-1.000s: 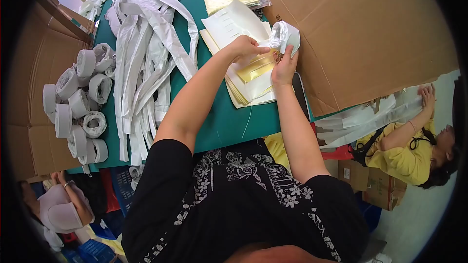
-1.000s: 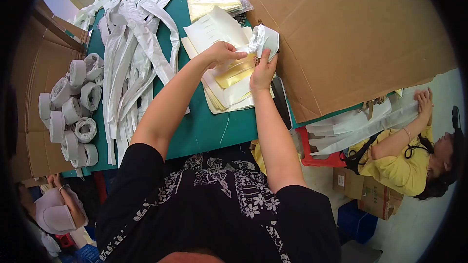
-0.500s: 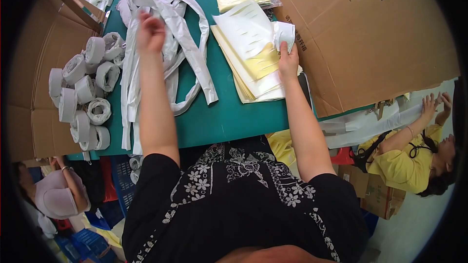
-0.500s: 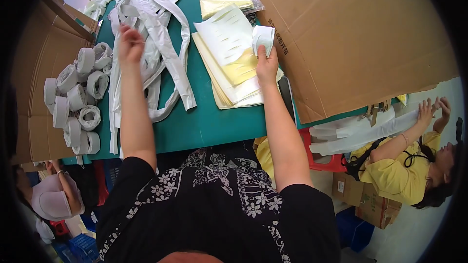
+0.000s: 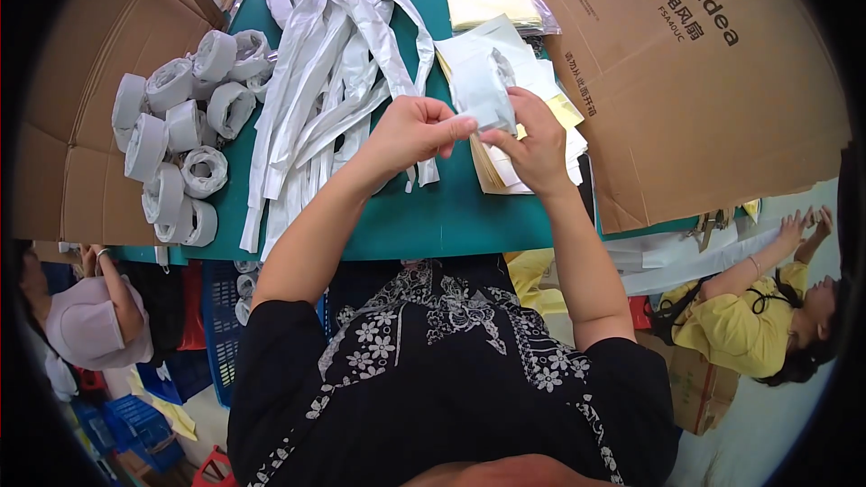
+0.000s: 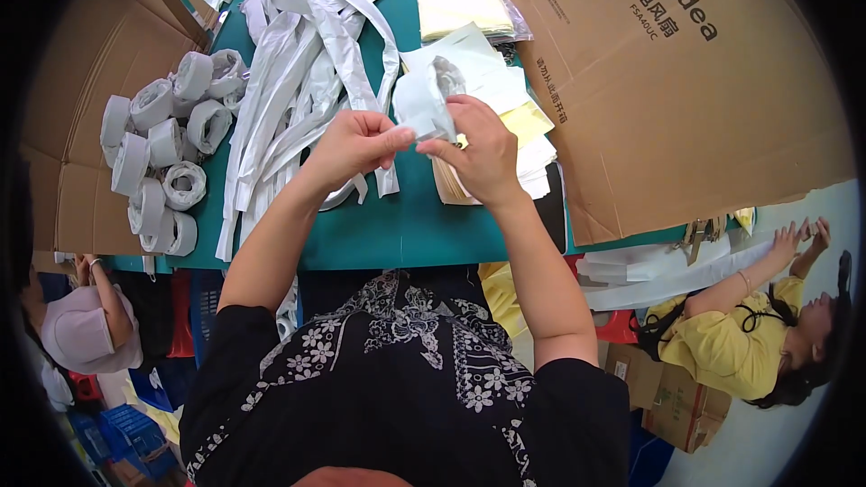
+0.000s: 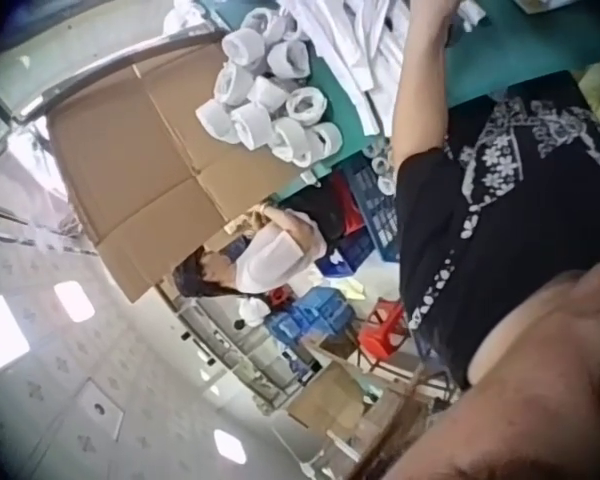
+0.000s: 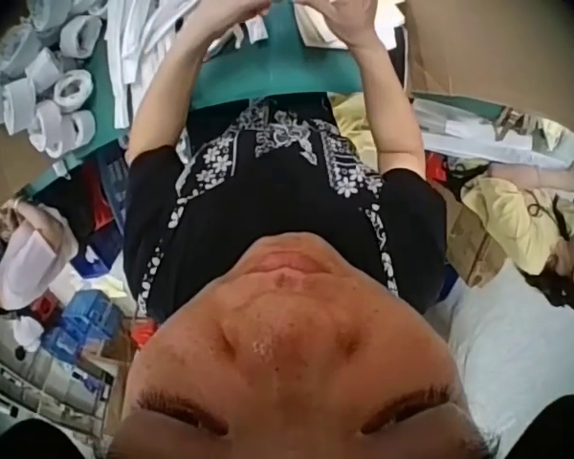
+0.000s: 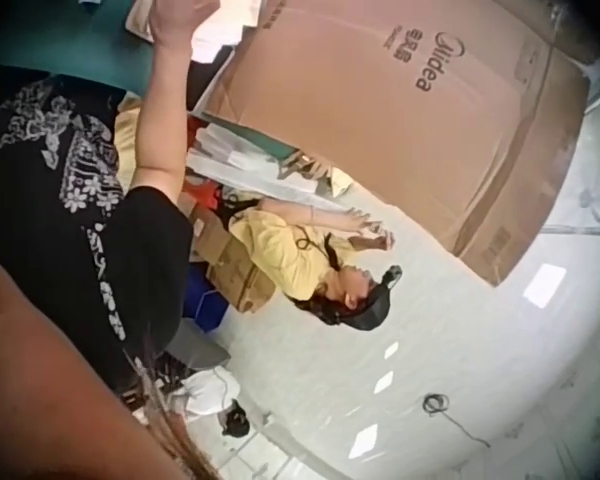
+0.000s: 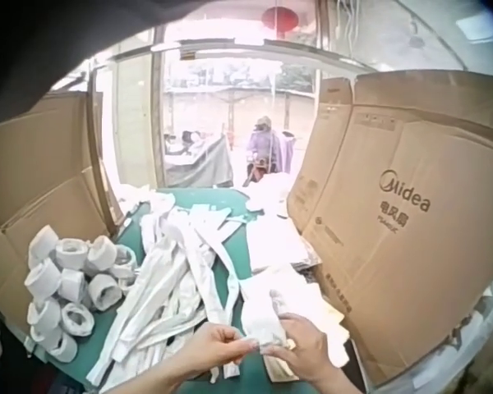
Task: The person is wrapping white fabric strips around gray foam rings and placing them onto yellow paper sheets in a factory setting.
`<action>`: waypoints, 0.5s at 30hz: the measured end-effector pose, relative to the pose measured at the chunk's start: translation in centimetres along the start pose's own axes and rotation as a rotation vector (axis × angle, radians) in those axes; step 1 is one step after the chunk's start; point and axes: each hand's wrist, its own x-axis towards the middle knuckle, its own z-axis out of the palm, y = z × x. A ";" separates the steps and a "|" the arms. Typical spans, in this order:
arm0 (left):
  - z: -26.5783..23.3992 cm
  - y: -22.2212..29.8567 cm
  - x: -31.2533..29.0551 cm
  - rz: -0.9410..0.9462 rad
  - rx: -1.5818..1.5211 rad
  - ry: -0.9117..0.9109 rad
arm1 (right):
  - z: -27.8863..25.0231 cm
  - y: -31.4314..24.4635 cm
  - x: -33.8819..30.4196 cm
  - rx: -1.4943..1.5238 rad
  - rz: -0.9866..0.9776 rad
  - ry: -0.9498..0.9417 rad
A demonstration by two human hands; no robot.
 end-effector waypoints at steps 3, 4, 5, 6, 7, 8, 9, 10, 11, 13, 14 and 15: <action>0.4 -0.4 -0.7 0.001 0.023 -0.006 | 0.1 -1.1 -0.4 -0.034 -0.059 -0.043; 0.5 -0.5 -0.9 0.013 0.003 -0.013 | 0.1 -1.2 -0.6 -0.022 -0.060 -0.042; 0.5 -0.5 -0.9 0.013 0.003 -0.013 | 0.2 -1.3 -0.7 -0.008 -0.063 -0.042; 0.4 -0.7 -1.0 0.008 -0.005 0.006 | 0.5 -1.6 -0.9 -0.008 -0.064 -0.042; 0.4 -0.9 -1.1 0.005 -0.013 0.032 | 0.8 -2.0 -0.9 0.059 -0.007 -0.012; 0.5 -1.5 -1.0 0.006 -0.014 0.042 | 1.2 -2.4 -1.1 0.127 0.048 0.018; 0.7 -2.5 -0.9 0.200 0.058 0.222 | 1.7 -2.9 -1.3 0.134 0.040 0.013; 0.8 -3.2 -0.6 0.397 0.131 0.400 | 2.4 -3.4 -1.6 0.154 0.098 0.091; 1.0 -3.3 -0.2 0.626 0.337 0.644 | 3.1 -3.6 -2.0 0.168 0.162 0.178; 1.6 -2.5 -1.0 0.648 0.541 0.844 | 4.4 -4.1 -2.6 0.284 0.261 0.221; 1.8 -2.3 -1.5 0.654 0.746 1.044 | 4.7 -4.9 -2.6 0.318 0.246 0.257; 1.7 -2.7 -1.8 0.647 0.780 0.971 | 5.0 -5.3 -2.4 0.351 0.231 0.293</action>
